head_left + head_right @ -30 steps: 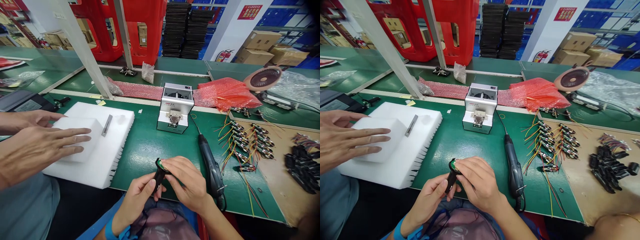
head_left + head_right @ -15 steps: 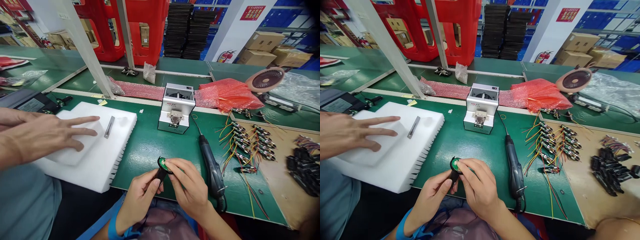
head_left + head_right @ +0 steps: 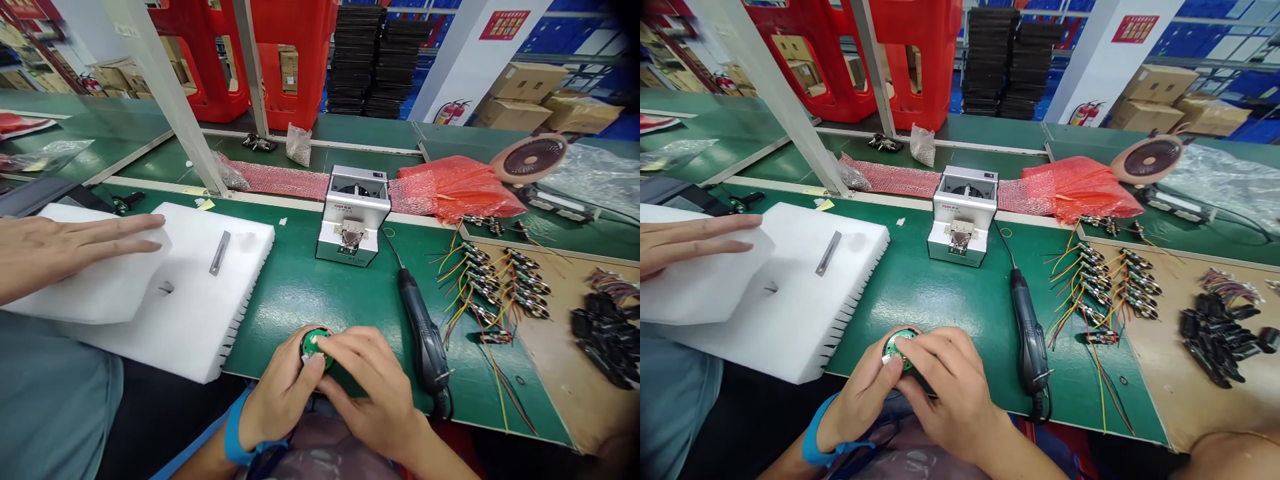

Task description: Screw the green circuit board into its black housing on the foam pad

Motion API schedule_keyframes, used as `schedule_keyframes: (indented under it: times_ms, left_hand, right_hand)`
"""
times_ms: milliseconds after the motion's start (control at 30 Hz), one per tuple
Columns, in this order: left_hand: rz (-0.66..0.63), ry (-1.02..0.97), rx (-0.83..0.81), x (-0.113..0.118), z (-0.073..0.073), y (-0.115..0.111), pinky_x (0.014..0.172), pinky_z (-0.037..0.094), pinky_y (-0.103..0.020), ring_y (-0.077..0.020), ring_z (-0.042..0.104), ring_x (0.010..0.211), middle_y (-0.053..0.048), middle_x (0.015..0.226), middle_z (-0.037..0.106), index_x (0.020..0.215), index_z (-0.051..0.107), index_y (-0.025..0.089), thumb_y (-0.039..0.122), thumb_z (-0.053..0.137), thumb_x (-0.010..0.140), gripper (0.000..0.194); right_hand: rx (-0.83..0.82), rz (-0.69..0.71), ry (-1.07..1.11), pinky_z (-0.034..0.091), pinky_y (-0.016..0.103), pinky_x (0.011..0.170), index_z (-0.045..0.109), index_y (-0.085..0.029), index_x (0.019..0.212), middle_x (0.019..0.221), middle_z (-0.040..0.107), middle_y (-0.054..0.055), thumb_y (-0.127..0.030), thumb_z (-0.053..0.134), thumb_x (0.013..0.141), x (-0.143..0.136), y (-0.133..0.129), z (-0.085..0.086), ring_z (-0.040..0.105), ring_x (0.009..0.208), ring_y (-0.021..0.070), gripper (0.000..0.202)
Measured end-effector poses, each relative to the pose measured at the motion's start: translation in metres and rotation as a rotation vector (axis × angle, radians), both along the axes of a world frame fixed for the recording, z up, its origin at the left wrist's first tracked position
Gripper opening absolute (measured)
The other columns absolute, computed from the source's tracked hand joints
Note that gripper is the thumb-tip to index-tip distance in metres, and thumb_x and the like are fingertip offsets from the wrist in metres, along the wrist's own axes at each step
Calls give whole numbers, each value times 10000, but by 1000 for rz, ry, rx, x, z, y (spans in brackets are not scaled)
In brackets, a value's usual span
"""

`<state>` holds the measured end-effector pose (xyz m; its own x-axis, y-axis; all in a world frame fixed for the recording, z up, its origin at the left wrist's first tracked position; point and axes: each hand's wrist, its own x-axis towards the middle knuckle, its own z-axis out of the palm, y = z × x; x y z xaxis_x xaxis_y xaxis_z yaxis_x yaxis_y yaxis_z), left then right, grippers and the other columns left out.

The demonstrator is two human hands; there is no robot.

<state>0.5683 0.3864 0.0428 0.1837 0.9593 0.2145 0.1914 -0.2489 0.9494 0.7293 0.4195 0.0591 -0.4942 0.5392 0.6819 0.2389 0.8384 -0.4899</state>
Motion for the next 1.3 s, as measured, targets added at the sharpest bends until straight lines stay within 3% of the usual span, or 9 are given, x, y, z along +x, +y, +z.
schedule_keyframes:
  times_ms: [200,300,433,567,733,900,1100,1200,1300]
  left_hand:
    - [-145,-388,-270,-9,-4,3,723,392,-267,-151,488,747,-60,851,586,952,628,130,431,357,924,406]
    - [-205,-480,-330,-9,-7,6,678,393,-258,-136,470,684,-53,788,580,880,639,114,430,388,905,404]
    - [-262,-446,-365,-8,-7,11,678,406,-253,-136,491,689,-39,755,582,789,630,122,438,430,889,386]
    - [-268,-368,-224,-9,-5,14,889,403,-314,-189,526,905,-52,932,614,945,646,154,422,456,883,335]
    - [-205,-74,-41,-5,8,10,1006,326,-366,-217,419,1111,-91,1192,474,1208,542,197,404,317,955,397]
    - [40,159,30,1,23,-1,836,402,-306,-179,437,918,-65,960,433,1157,570,214,402,335,955,362]
    - [-72,30,-242,0,31,-1,569,437,-213,-113,567,578,20,653,577,1222,555,205,388,451,923,366]
    - [-100,-157,-360,1,32,-1,523,466,-199,-127,631,582,-10,713,652,1247,537,173,398,475,910,410]
    - [-87,-186,-381,3,33,-2,536,491,-202,-125,640,556,-13,691,663,1237,550,159,372,502,898,404]
  right_hand:
    - [-394,154,10,405,368,1010,391,-252,1352,1321,495,59,-266,620,829,18,12,18,446,1203,211,571]
    - [-432,318,-89,312,404,1100,386,-226,1370,1363,468,66,-306,647,804,15,18,21,392,1272,228,628]
    - [-444,400,-83,364,342,1066,432,-211,1342,1281,548,52,-230,670,780,5,21,18,462,1214,188,610]
    - [-318,453,14,417,335,1021,503,-192,1274,1170,624,62,-261,664,825,2,22,9,541,1124,173,483]
    - [-151,318,70,472,359,972,481,-167,1284,1134,637,93,-288,663,831,7,22,5,556,1117,201,504]
    - [-54,199,131,498,360,932,440,-195,1308,1100,655,85,-230,670,824,9,18,2,565,1100,200,537]
    - [2,109,151,484,356,913,385,-206,1337,1019,688,53,-195,713,780,7,16,-7,531,1056,199,647]
    - [-65,129,98,483,357,904,398,-226,1324,1076,653,56,-179,691,785,10,15,-5,525,1057,203,615]
    - [-150,207,15,467,400,933,409,-208,1319,1229,539,107,-231,635,810,17,16,4,500,1128,230,557]
